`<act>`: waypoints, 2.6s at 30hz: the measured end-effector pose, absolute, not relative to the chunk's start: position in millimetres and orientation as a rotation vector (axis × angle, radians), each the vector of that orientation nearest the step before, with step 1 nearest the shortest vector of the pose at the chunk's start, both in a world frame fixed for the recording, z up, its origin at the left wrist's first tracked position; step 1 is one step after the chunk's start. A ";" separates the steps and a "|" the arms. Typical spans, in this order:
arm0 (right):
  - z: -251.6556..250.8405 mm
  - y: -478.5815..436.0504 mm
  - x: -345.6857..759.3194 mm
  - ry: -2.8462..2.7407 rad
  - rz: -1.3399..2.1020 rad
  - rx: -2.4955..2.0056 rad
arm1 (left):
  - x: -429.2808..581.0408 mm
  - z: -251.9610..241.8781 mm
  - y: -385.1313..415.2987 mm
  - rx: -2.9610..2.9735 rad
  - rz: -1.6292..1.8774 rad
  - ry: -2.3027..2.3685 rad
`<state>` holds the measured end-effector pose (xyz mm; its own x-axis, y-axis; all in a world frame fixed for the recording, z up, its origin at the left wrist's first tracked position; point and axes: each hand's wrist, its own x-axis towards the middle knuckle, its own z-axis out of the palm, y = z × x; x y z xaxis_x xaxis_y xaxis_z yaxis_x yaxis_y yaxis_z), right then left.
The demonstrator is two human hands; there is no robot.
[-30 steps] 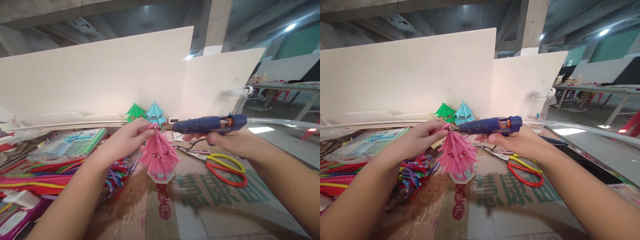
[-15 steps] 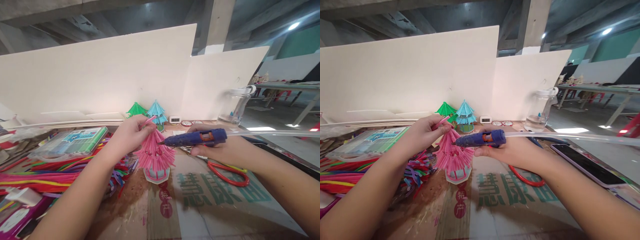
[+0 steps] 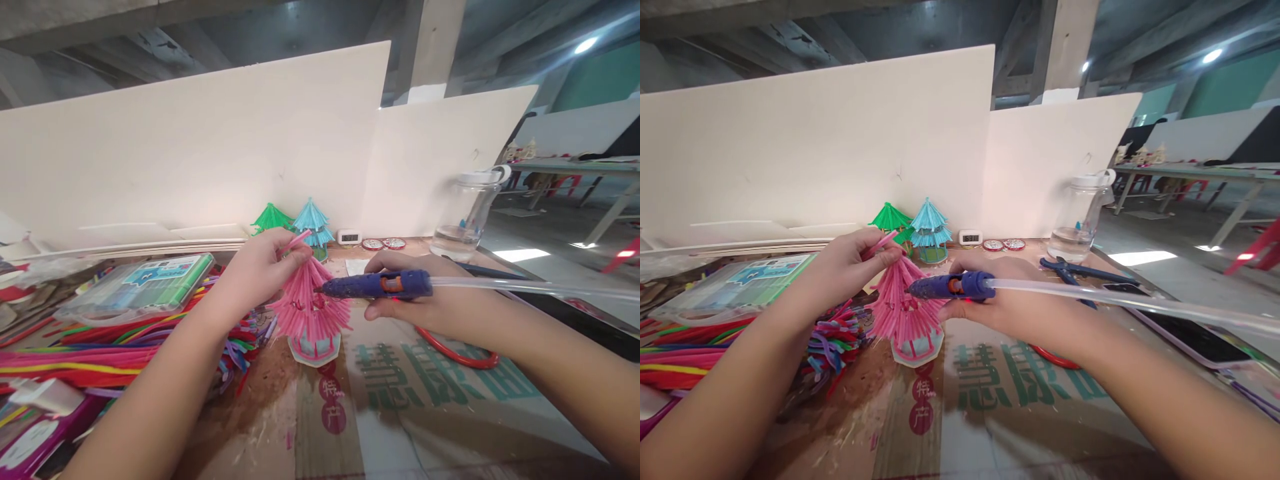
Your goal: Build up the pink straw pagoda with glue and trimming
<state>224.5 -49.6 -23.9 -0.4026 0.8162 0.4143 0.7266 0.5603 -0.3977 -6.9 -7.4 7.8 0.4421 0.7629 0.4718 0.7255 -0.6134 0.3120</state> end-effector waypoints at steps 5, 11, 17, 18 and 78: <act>-23.6 -51.7 223.7 -2.220 0.166 -1.265 | -6.9 9.3 -7.4 2.616 0.898 1.351; -24.1 -51.4 223.5 -2.216 0.188 -1.304 | -7.4 9.5 -7.8 2.607 0.894 1.359; -25.1 -49.3 225.6 -2.229 0.192 -1.276 | -7.7 10.5 -7.5 2.597 0.891 1.365; -25.1 -49.6 225.7 -2.226 0.198 -1.272 | -7.8 10.6 -7.4 2.594 0.887 1.361; -16.2 -58.5 219.2 -2.223 0.144 -1.226 | -6.3 11.4 -9.0 2.602 0.881 1.362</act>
<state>219.2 -58.5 -16.2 -0.4012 0.8017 0.4430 0.7378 0.5695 -0.3624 -6.3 -9.0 11.4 0.4409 0.7746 0.4535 0.7311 -0.6030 0.3192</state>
